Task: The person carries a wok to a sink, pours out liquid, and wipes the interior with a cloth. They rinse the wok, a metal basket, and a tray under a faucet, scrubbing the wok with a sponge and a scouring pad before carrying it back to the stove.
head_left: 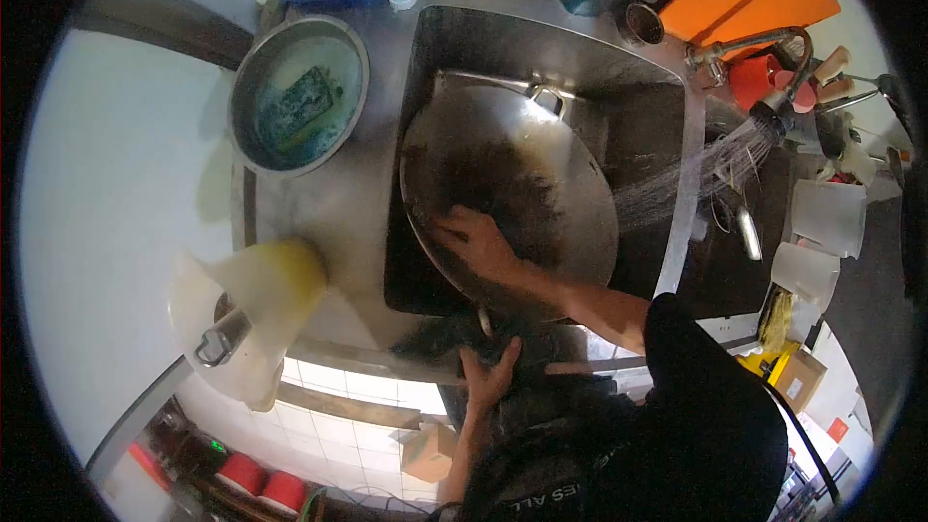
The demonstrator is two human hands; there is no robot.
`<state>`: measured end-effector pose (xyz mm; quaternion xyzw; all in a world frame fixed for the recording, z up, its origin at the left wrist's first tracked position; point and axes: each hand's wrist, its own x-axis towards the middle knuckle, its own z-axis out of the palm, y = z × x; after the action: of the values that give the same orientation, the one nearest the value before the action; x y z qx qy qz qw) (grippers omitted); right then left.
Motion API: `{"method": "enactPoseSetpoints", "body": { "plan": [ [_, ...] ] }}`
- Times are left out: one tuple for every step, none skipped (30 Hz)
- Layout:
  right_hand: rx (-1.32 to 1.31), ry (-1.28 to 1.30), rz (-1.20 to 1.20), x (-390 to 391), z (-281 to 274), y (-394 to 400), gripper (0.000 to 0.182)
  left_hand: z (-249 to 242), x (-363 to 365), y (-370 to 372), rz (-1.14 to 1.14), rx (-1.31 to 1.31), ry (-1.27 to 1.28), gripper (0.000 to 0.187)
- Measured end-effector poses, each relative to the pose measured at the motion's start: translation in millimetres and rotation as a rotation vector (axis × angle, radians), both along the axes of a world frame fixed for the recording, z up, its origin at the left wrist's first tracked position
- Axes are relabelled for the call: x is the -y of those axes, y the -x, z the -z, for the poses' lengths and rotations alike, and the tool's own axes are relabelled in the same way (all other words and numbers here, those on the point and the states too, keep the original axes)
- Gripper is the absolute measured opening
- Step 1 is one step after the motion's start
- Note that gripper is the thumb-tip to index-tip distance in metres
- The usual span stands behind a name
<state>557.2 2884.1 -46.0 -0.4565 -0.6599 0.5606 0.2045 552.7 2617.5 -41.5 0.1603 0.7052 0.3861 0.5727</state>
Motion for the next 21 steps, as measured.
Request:
{"method": "enactPoseSetpoints", "body": {
  "plan": [
    [0.061, -0.059, 0.014, -14.0, 24.9, 3.6, 0.026, -14.8, -19.4, 1.6, -0.081, 0.083, 0.015, 0.099],
    [0.120, -0.109, 0.026, -24.5, 39.7, 7.7, 0.024, -28.7, -31.7, 0.6, -0.163, 0.165, 0.038, 0.100],
    [0.117, -0.099, 0.019, -29.4, 42.9, 13.8, 0.024, -38.8, -34.0, -2.9, -0.170, 0.162, 0.049, 0.100],
    [0.098, -0.122, 0.074, -36.6, 43.1, 23.7, 0.024, -45.6, -36.9, -3.8, -0.211, 0.182, 0.131, 0.084],
    [0.079, -0.149, 0.146, -41.6, 41.4, 31.0, 0.023, -47.5, -38.9, 1.3, -0.234, 0.199, 0.209, 0.070],
    [0.077, -0.149, 0.159, -32.8, 30.0, 25.1, 0.023, -42.0, -37.6, 2.9, -0.222, 0.194, 0.209, 0.070],
    [-0.036, -0.199, 0.100, -12.3, 9.0, 12.6, 0.023, -33.1, -31.0, 2.9, -0.160, 0.107, 0.102, 0.085],
    [-0.150, -0.262, 0.040, -6.2, -2.9, 6.4, 0.023, -23.5, -29.1, 3.9, -0.099, 0.021, -0.017, 0.101],
    [-0.150, -0.274, 0.042, -19.5, 7.8, 8.9, 0.023, -16.1, -28.9, 7.0, -0.096, 0.021, -0.029, 0.101],
    [-0.020, -0.181, 0.025, -32.9, 29.5, 12.1, 0.025, -12.3, -23.0, 7.5, -0.044, 0.024, 0.060, 0.100],
    [0.110, -0.077, 0.005, -35.9, 43.6, 15.3, 0.026, -13.5, -14.9, 4.8, 0.006, 0.027, 0.162, 0.098],
    [0.108, -0.062, -0.002, -31.9, 45.3, 18.2, 0.026, -21.3, -14.4, 0.1, -0.001, 0.027, 0.177, 0.098],
    [-0.003, -0.134, 0.058, -31.3, 42.3, 22.7, 0.027, -33.0, -23.0, -2.4, -0.107, 0.055, 0.210, 0.096],
    [-0.114, -0.218, 0.133, -36.1, 39.1, 27.0, 0.027, -41.7, -33.5, 0.9, -0.199, 0.080, 0.231, 0.094],
    [-0.116, -0.227, 0.141, -31.0, 30.7, 19.7, 0.027, -47.6, -39.6, 1.7, -0.191, 0.078, 0.223, 0.094],
    [-0.126, -0.233, 0.060, -12.4, 18.2, 5.9, 0.026, -54.9, -42.2, 2.3, -0.138, 0.018, 0.163, 0.095],
    [-0.135, -0.248, -0.021, -7.9, 12.0, -0.6, 0.025, -59.4, -49.3, 4.2, -0.086, -0.042, 0.095, 0.096],
    [-0.139, -0.259, -0.026, -25.5, 27.9, 5.8, 0.025, -64.6, -59.9, 4.2, -0.091, -0.045, 0.084, 0.096],
    [-0.001, -0.235, 0.061, -46.6, 60.4, 18.8, 0.024, -72.9, -66.0, 4.5, -0.128, 0.048, 0.075, 0.095],
    [0.137, -0.205, 0.151, -64.4, 87.7, 30.2, 0.023, -77.1, -67.8, 4.7, -0.162, 0.139, 0.069, 0.094],
    [0.131, -0.202, 0.149, -82.0, 104.6, 39.2, 0.023, -73.6, -65.4, 4.0, -0.164, 0.133, 0.071, 0.094]
  ]
}}
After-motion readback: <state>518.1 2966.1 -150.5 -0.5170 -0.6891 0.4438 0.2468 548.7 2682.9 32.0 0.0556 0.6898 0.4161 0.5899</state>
